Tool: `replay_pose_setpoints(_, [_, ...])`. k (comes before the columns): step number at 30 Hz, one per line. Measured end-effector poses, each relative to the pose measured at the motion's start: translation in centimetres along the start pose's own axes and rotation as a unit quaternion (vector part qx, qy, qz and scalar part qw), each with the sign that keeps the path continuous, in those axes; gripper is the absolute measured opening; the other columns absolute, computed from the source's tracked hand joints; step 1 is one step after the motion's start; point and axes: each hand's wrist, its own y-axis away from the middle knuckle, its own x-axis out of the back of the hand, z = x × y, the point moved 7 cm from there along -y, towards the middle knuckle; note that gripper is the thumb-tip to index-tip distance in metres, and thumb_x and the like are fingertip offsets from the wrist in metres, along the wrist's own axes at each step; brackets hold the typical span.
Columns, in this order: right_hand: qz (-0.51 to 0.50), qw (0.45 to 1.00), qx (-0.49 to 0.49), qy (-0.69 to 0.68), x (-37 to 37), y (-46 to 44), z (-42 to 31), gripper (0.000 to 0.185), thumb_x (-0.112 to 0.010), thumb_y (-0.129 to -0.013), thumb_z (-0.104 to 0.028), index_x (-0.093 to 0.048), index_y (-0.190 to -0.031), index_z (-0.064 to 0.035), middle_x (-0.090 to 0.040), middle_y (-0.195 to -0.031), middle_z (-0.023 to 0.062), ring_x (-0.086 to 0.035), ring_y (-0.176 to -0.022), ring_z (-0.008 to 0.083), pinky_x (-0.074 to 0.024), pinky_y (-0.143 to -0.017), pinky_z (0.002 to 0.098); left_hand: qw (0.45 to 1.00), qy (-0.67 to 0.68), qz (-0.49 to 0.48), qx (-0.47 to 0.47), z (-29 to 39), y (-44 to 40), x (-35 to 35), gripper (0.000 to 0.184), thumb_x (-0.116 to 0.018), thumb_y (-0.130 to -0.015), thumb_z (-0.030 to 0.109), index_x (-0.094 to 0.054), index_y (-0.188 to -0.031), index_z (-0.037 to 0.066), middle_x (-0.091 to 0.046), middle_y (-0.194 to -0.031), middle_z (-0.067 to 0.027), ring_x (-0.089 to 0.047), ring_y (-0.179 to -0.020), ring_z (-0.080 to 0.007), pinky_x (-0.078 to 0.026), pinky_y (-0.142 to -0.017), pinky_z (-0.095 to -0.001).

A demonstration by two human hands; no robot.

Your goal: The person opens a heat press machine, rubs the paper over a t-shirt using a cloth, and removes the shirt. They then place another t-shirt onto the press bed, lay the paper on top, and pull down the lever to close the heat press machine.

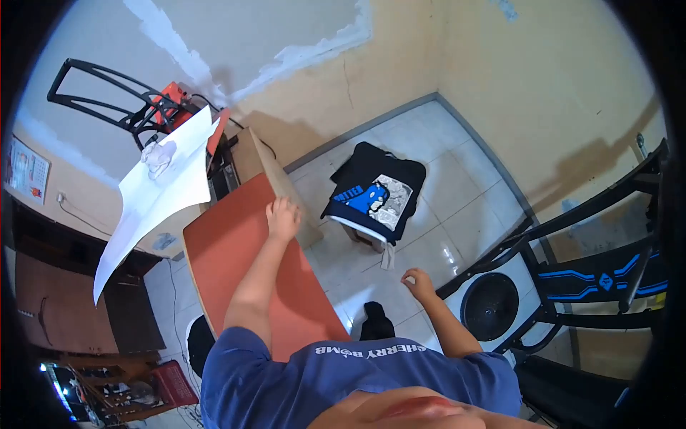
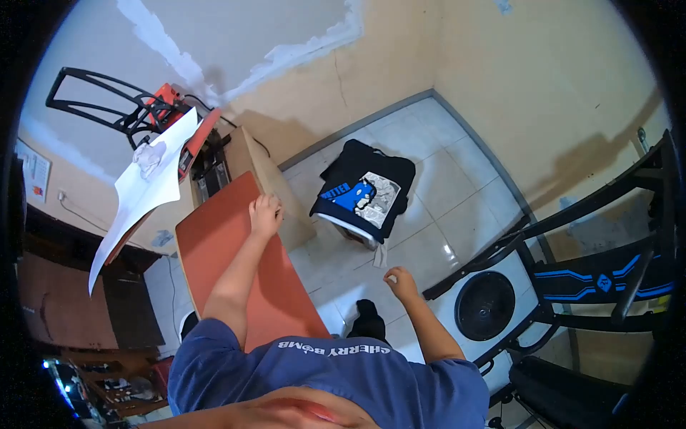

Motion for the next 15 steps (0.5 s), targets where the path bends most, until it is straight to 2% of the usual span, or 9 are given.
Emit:
replay_pose_setpoints(1, [-0.031, 0.999, -0.014, -0.018, -1.4, 0.7, -0.4, 0.008, -0.069, -0.077, -0.013, -0.068, -0.082, -0.0076, -0.063, -0.094, 0.0139, -0.059, -0.092, 0.0338, -0.0475, -0.082, 0.0392, 0.999, 0.011, 0.038, -0.015, 0.2, 2.7, 1.4, 0.019, -0.065, -0.078, 0.023, -0.065, -0.094, 0.013, -0.051, -0.122, -0.0078, -0.042, -0.121, -0.0276, -0.028, -0.101, -0.0504])
replay_pose_setpoints(3, [-0.041, 0.999, 0.004, -0.018, -3.3, 0.9, -2.2, 0.009, -0.070, -0.076, -0.013, -0.067, -0.082, -0.0068, -0.063, -0.093, 0.0138, -0.060, -0.091, 0.0330, -0.0478, -0.082, 0.0387, 0.999, -0.012, 0.034, -0.041, -0.4, 8.6, 2.9, 0.020, -0.065, -0.078, 0.024, -0.065, -0.095, 0.013, -0.050, -0.124, -0.0082, -0.042, -0.121, -0.0291, -0.027, -0.100, -0.0516])
replay_pose_setpoints(5, [-0.051, 0.998, 0.032, -0.013, -5.1, -0.2, -4.8, 0.010, -0.071, -0.076, -0.012, -0.066, -0.083, -0.0060, -0.064, -0.091, 0.0137, -0.061, -0.090, 0.0322, -0.0482, -0.081, 0.0383, 0.999, -0.006, 0.046, -0.025, -2.3, 15.0, 5.0, 0.019, -0.064, -0.079, 0.025, -0.064, -0.096, 0.015, -0.050, -0.124, -0.0071, -0.040, -0.122, -0.0274, -0.026, -0.101, -0.0523])
replay_pose_setpoints(9, [-0.057, 0.988, 0.140, -0.017, -9.0, -3.3, -10.8, 0.013, -0.067, -0.081, -0.011, -0.065, -0.092, -0.0052, -0.063, -0.094, 0.0146, -0.060, -0.092, 0.0332, -0.0481, -0.082, 0.0387, 0.986, 0.014, 0.024, 0.167, -7.8, 28.3, 8.6, 0.023, -0.064, -0.078, 0.025, -0.064, -0.100, 0.016, -0.049, -0.125, -0.0078, -0.039, -0.123, -0.0284, -0.024, -0.099, -0.0537])
replay_pose_setpoints(11, [-0.013, 0.981, 0.193, -0.033, -9.8, -4.1, -16.2, 0.016, -0.064, -0.083, -0.011, -0.064, -0.097, -0.0060, -0.060, -0.103, 0.0161, -0.058, -0.097, 0.0339, -0.0475, -0.083, 0.0379, 0.963, -0.011, 0.032, 0.269, -10.0, 34.5, 9.9, 0.029, -0.065, -0.078, 0.024, -0.061, -0.106, 0.016, -0.048, -0.127, -0.0079, -0.038, -0.123, -0.0285, -0.024, -0.098, -0.0552])
replay_pose_setpoints(12, [-0.014, 0.975, 0.223, 0.007, -11.4, -4.6, -17.5, 0.025, -0.063, -0.084, -0.014, -0.060, -0.108, -0.0083, -0.054, -0.116, 0.0170, -0.054, -0.105, 0.0349, -0.0456, -0.088, 0.0392, 0.951, 0.012, 0.032, 0.308, -11.1, 37.0, 10.5, 0.031, -0.064, -0.078, 0.023, -0.060, -0.108, 0.016, -0.047, -0.128, -0.0080, -0.038, -0.124, -0.0287, -0.024, -0.097, -0.0554])
replay_pose_setpoints(13, [-0.024, 0.971, 0.239, 0.010, -12.5, -4.4, -19.9, 0.025, -0.063, -0.084, -0.014, -0.060, -0.108, -0.0083, -0.054, -0.116, 0.0170, -0.054, -0.105, 0.0349, -0.0456, -0.088, 0.0392, 0.936, 0.036, 0.032, 0.349, -12.1, 39.5, 10.8, 0.034, -0.064, -0.078, 0.023, -0.058, -0.110, 0.016, -0.047, -0.129, -0.0082, -0.038, -0.124, -0.0289, -0.024, -0.096, -0.0557])
replay_pose_setpoints(15, [0.019, 0.980, 0.177, 0.087, -14.2, -4.0, -23.4, 0.034, -0.060, -0.085, -0.021, -0.056, -0.117, -0.0127, -0.047, -0.128, 0.0140, -0.047, -0.116, 0.0334, -0.0400, -0.095, 0.0461, 0.920, 0.049, 0.039, 0.388, -12.9, 42.9, 10.9, 0.036, -0.060, -0.080, 0.027, -0.056, -0.114, 0.015, -0.047, -0.129, -0.0080, -0.038, -0.124, -0.0293, -0.025, -0.095, -0.0566])
